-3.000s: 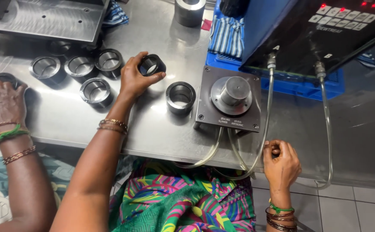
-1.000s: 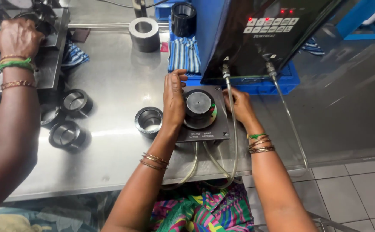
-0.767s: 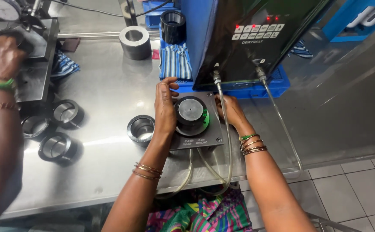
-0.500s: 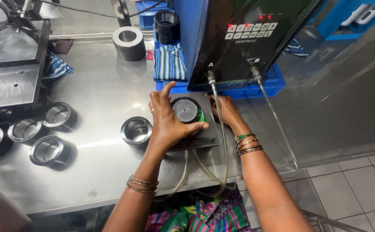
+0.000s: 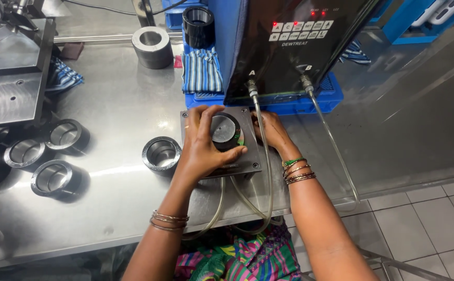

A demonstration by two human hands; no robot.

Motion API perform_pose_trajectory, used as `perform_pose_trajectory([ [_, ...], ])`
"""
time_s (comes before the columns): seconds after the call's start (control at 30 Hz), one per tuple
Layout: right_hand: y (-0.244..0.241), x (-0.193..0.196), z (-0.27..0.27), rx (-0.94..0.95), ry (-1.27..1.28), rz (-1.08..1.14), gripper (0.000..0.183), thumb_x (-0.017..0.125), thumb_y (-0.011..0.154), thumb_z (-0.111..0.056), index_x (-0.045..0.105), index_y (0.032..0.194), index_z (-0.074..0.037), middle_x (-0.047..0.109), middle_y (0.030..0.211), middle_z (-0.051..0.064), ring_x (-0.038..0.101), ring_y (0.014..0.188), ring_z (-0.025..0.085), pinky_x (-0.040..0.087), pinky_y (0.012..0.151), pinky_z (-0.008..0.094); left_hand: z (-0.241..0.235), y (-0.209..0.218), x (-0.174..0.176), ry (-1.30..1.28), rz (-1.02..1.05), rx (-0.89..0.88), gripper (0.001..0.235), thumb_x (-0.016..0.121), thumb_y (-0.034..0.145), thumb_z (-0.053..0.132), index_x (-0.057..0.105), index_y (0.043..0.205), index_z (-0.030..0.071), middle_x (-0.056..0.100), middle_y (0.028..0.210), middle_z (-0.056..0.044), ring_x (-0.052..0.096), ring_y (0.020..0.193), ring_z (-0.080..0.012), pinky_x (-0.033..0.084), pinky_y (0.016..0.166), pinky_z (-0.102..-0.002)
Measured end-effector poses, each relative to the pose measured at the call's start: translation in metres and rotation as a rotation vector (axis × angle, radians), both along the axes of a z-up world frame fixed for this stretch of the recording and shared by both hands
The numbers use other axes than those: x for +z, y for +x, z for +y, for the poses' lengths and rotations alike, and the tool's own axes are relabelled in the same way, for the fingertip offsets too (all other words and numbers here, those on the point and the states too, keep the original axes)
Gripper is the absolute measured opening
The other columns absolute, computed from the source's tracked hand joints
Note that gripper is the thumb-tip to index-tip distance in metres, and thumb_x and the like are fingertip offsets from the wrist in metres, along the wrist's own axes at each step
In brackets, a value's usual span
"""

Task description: Mark metal rings using a green marker and organize them into crates on a fabrication floor.

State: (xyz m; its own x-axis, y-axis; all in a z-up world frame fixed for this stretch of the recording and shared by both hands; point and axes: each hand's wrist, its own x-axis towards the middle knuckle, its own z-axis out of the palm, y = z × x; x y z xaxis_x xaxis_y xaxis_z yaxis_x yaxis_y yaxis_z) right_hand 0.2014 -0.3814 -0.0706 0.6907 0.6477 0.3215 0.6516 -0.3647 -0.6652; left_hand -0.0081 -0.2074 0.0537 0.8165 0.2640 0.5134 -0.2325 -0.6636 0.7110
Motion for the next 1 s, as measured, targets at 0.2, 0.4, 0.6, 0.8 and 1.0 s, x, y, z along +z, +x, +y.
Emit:
perform_pose_trajectory([
  [0.2, -0.003, 0.005, -0.001, -0.003, -0.038, -0.01, 0.024, 0.073, 0.083, -0.009, 0.071, 0.107, -0.005, 0.072, 0.082, 0.014, 0.07, 0.069, 0.025, 0.056, 0.065, 0.036, 0.003, 0.001, -0.009, -0.04, 0.03, 0.028, 0.082, 0.092, 0.063, 0.032, 0.056, 0.135, 0.013, 0.049, 0.129, -0.016, 0.053, 0.124, -0.0365, 0.048, 0.102, -0.048],
  [0.4, 0.001, 0.003, 0.001, -0.059, -0.085, 0.065, 0.026, 0.073, 0.083, -0.01, 0.071, 0.108, -0.005, 0.071, 0.077, 0.016, 0.069, 0.066, 0.026, 0.055, 0.064, 0.037, -0.001, -0.002, 0.004, 0.085, 0.043, 0.025, 0.092, 0.097, 0.053, 0.036, 0.056, 0.131, 0.011, 0.057, 0.127, -0.015, 0.053, 0.118, -0.0365, 0.045, 0.099, -0.05],
  [0.6, 0.002, 0.004, -0.007, 0.013, 0.08, 0.292, 0.022, 0.071, 0.091, -0.016, 0.071, 0.109, -0.003, 0.076, 0.092, 0.004, 0.071, 0.081, 0.014, 0.058, 0.072, 0.03, 0.004, 0.0, 0.009, 0.068, 0.06, -0.043, 0.078, 0.095, 0.056, 0.028, 0.062, 0.125, 0.011, 0.061, 0.117, -0.01, 0.055, 0.116, -0.0339, 0.047, 0.098, -0.046],
  [0.8, -0.005, 0.015, -0.035, -0.097, 0.412, 0.586, 0.024, 0.067, 0.102, -0.026, 0.07, 0.11, -0.003, 0.071, 0.093, 0.003, 0.062, 0.081, 0.012, 0.051, 0.074, 0.025, 0.005, -0.002, 0.036, 0.038, -0.064, -0.053, 0.073, 0.095, 0.059, 0.024, 0.062, 0.122, 0.009, 0.062, 0.117, -0.008, 0.057, 0.114, -0.0317, 0.047, 0.097, -0.044],
  [1.0, -0.14, 0.15, -0.029, -0.013, 0.782, 1.135, 0.057, 0.046, 0.096, -0.055, 0.069, 0.112, -0.006, 0.072, 0.093, 0.003, 0.066, 0.083, 0.012, 0.053, 0.07, 0.026, -0.032, -0.003, 0.068, 0.096, -0.205, -0.252, 0.075, 0.093, 0.053, 0.019, 0.063, 0.122, 0.01, 0.06, 0.122, -0.012, 0.056, 0.12, -0.0344, 0.049, 0.1, -0.044],
])
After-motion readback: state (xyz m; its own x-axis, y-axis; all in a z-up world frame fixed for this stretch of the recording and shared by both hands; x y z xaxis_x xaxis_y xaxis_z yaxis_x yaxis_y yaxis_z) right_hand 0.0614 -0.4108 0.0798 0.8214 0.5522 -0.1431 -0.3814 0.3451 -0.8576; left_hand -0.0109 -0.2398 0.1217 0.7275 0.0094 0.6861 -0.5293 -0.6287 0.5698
